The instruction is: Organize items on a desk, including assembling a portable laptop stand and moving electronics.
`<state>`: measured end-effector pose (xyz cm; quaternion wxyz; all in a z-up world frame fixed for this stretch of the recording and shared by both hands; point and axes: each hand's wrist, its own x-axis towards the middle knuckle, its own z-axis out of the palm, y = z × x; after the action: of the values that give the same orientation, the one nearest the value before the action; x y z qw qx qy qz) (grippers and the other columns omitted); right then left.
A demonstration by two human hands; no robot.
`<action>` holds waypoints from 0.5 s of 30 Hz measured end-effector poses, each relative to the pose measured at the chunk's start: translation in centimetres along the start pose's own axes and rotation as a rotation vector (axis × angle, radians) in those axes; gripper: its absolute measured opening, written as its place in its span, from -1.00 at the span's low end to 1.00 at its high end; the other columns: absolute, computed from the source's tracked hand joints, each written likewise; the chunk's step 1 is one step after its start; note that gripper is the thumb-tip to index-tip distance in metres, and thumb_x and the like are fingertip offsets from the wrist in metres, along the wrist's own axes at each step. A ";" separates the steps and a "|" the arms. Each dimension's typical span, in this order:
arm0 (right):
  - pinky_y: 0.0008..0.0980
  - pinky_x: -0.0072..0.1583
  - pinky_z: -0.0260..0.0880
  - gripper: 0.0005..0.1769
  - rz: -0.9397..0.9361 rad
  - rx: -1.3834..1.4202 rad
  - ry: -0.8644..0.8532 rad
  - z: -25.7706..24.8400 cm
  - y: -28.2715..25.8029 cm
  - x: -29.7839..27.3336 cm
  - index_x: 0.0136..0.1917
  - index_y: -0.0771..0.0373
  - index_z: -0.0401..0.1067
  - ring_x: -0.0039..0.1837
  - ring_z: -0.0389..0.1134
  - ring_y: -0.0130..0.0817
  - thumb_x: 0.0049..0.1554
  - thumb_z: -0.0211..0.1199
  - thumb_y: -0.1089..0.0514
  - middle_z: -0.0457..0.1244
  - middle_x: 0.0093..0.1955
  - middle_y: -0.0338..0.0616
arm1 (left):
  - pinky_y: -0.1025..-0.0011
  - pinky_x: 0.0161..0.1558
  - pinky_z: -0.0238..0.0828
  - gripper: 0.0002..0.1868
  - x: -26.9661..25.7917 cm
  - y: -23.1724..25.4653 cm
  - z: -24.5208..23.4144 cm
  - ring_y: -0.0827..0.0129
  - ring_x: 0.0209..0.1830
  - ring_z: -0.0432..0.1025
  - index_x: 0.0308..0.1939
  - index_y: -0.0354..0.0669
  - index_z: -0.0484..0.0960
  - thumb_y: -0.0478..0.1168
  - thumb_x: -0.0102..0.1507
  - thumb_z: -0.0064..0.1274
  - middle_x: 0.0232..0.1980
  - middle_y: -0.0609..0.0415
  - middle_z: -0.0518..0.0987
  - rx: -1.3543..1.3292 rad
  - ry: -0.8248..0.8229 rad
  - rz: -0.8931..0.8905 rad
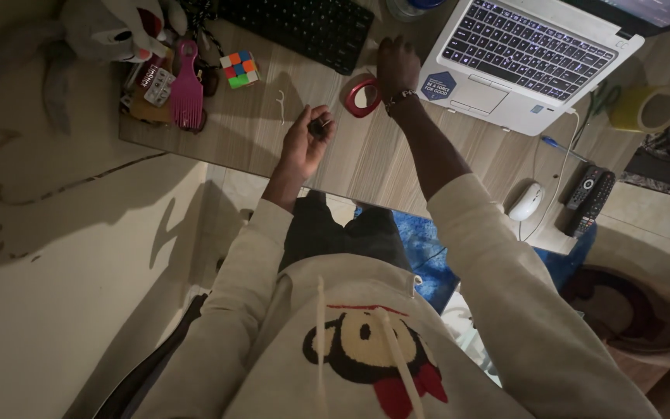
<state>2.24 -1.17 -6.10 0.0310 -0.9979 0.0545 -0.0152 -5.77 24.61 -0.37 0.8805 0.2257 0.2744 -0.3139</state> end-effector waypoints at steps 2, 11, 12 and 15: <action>-0.15 -0.09 0.53 -0.78 0.044 -0.020 -0.107 0.3 0.0 0.3 0.07 0.31 0.45 0.10 0.39 0.02 0.18 0.32 0.20 0.30 0.11 0.14 | 0.32 -0.02 0.55 -0.58 -0.2 0.0 0.5 0.26 -0.16 0.48 0.05 -0.41 0.55 -0.03 0.45 -0.08 -0.14 -0.04 0.54 0.056 0.053 0.015; -0.10 -0.06 0.50 -0.57 0.142 -0.007 -0.161 1.0 0.1 -0.5 0.11 0.31 0.45 0.09 0.39 0.01 0.07 0.41 0.01 0.33 0.10 0.12 | 0.32 0.02 0.54 -0.56 0.7 -0.4 0.4 0.27 -0.12 0.49 0.07 -0.39 0.56 0.00 0.44 -0.06 -0.11 -0.03 0.55 0.056 0.006 0.006; -0.10 -0.06 0.50 -0.57 0.141 -0.005 -0.159 0.9 0.0 -0.5 0.11 0.31 0.45 0.09 0.39 0.01 0.07 0.41 0.01 0.33 0.10 0.12 | 0.32 0.02 0.54 -0.56 0.8 -0.3 0.5 0.27 -0.12 0.49 0.07 -0.39 0.56 0.00 0.44 -0.06 -0.11 -0.03 0.55 0.058 0.005 0.008; -0.14 0.03 0.53 -0.70 0.196 0.048 -0.182 0.5 0.1 -1.0 0.10 0.26 0.45 0.17 0.38 0.00 0.18 0.38 0.07 0.33 0.14 0.08 | 0.31 0.07 0.55 -0.56 0.6 -0.4 0.7 0.27 -0.09 0.49 0.07 -0.42 0.56 -0.01 0.45 -0.05 -0.09 -0.03 0.55 0.047 -0.024 0.017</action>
<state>1.25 -1.16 -6.63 0.0612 -0.9840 0.1484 0.0770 -5.41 23.70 -0.27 0.8808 0.2447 0.2545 -0.3154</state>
